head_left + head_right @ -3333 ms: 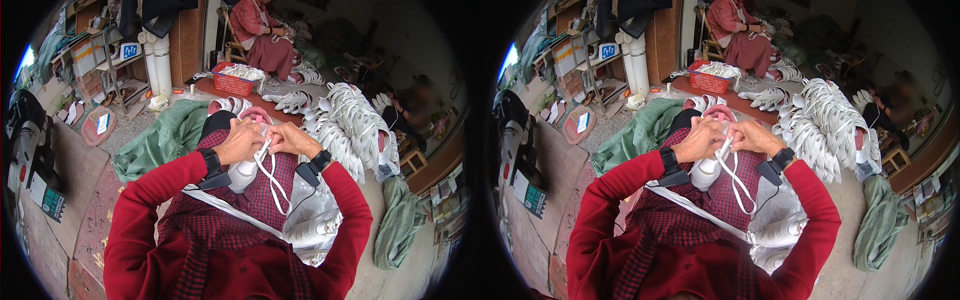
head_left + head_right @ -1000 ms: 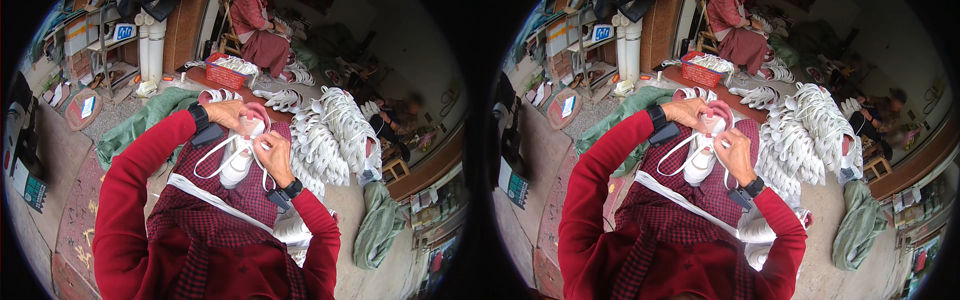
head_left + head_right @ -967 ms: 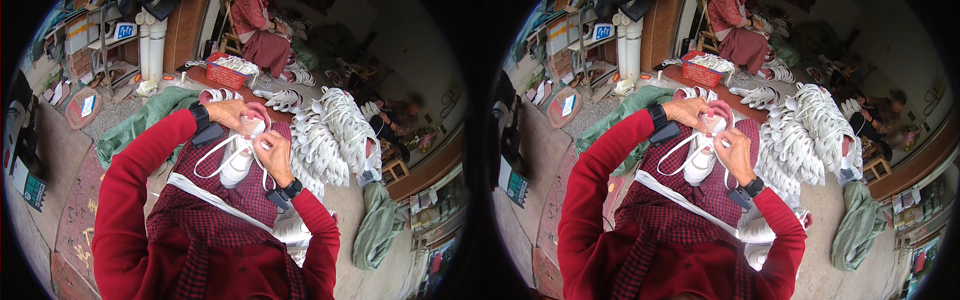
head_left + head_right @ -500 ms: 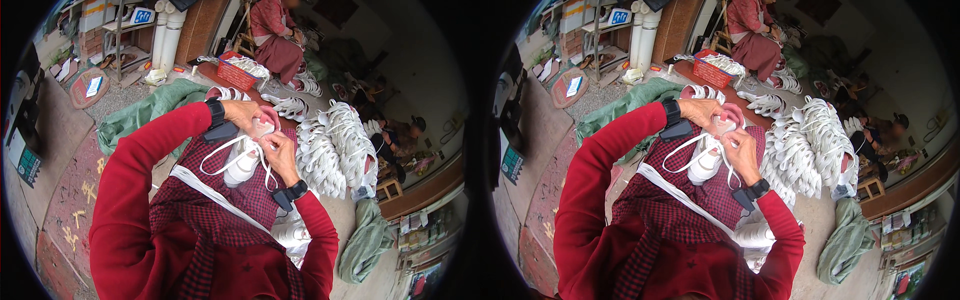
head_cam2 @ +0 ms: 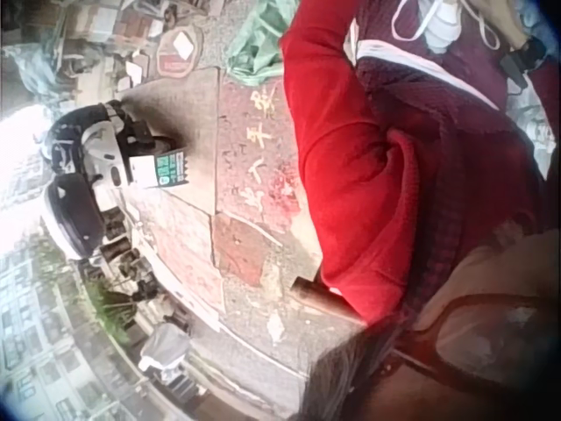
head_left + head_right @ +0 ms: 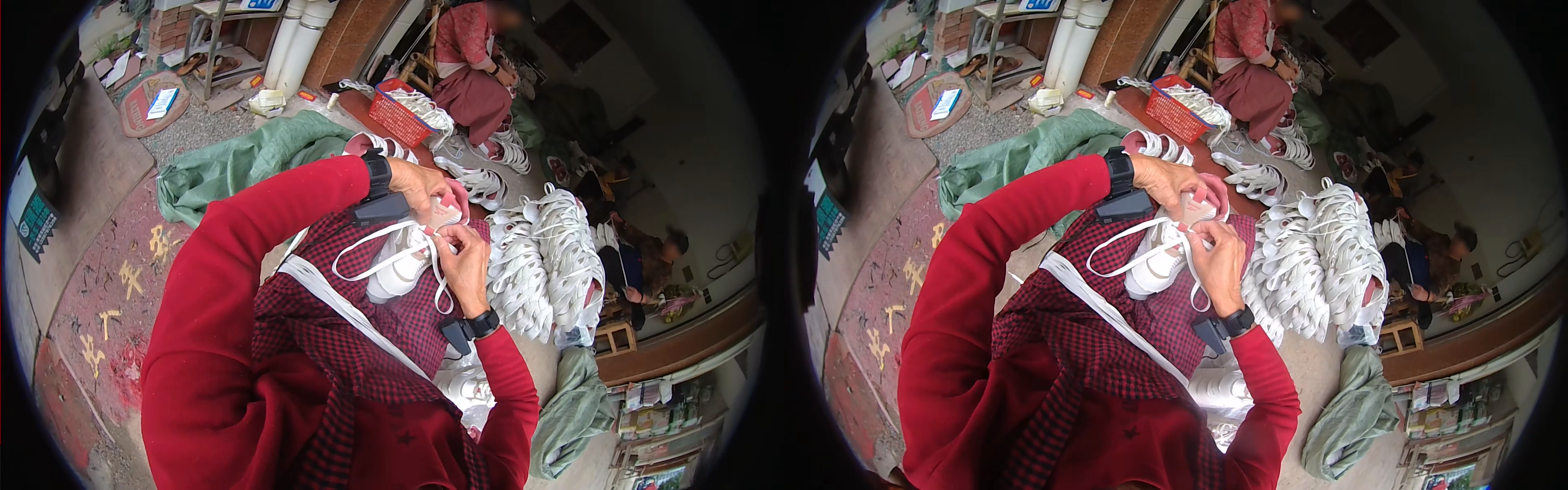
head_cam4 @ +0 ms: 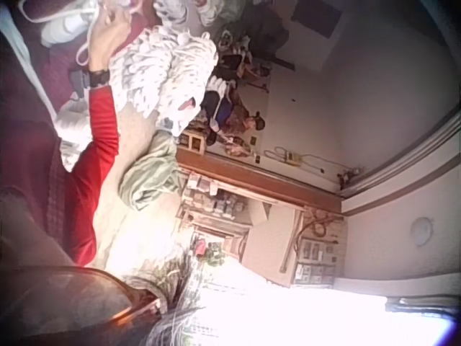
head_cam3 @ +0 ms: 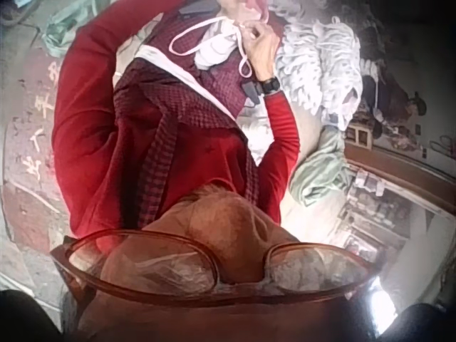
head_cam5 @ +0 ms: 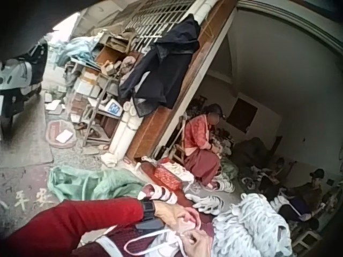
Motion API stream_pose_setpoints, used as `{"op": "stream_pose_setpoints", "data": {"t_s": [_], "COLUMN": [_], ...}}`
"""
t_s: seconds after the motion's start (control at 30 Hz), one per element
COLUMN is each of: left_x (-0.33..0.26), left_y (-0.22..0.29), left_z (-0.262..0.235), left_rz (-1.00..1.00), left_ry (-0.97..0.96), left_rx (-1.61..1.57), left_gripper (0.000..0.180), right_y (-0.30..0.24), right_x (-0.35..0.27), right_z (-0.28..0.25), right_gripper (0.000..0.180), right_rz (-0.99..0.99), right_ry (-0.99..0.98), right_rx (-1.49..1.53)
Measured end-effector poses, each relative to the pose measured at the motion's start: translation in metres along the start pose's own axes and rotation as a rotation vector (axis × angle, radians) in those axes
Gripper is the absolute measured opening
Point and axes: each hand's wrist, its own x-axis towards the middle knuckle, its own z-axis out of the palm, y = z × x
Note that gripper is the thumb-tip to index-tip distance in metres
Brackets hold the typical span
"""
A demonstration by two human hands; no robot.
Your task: Lacing white and pink athletic shoes by hand.
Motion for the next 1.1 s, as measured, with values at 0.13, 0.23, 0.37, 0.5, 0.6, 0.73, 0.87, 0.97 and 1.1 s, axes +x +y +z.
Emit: {"op": "stream_pose_setpoints", "data": {"t_s": [0.13, 0.23, 0.37, 0.5, 0.6, 0.73, 0.87, 0.97, 1.1], "left_x": [-0.010, -0.009, -0.014, -0.010, -0.004, -0.001, -0.010, -0.016, -0.046], "left_y": [0.026, 0.019, 0.021, 0.016, 0.015, -0.001, 0.009, 0.008, 0.037], "left_z": [-0.003, 0.001, 0.005, 0.005, 0.004, 0.009, 0.008, 0.012, 0.043], "left_rz": [-0.076, -0.049, 0.034, -0.088, 0.146, 0.209, -0.020, 0.013, 0.103], "left_ry": [0.014, 0.076, 0.093, 0.064, 0.068, 0.105, 0.076, 0.202, 0.679], "left_rx": [0.031, 0.019, -0.173, -0.126, -0.196, -0.214, -0.211, -0.203, 0.280], "left_gripper": [0.054, 0.046, 0.042, 0.044, 0.043, 0.069, 0.066, 0.047, 0.044], "right_y": [-0.009, -0.003, -0.001, -0.010, -0.004, -0.016, -0.017, -0.009, 0.003], "right_x": [0.008, 0.014, 0.003, 0.005, 0.014, 0.015, 0.032, 0.033, 0.032], "right_z": [0.001, -0.008, -0.011, 0.001, 0.007, -0.010, -0.023, -0.022, -0.023], "right_gripper": [0.007, 0.010, 0.016, 0.023, 0.026, 0.030, 0.061, 0.083, 0.086], "right_rz": [-0.217, 0.237, -0.008, -0.183, -0.296, -0.252, -0.456, -0.228, -0.099], "right_ry": [0.020, -0.209, -0.116, -0.046, -0.059, -0.123, 0.121, -0.171, -0.287], "right_rx": [-0.308, 0.090, -0.042, -0.158, -0.160, -0.220, -0.353, -0.128, 0.127]}}
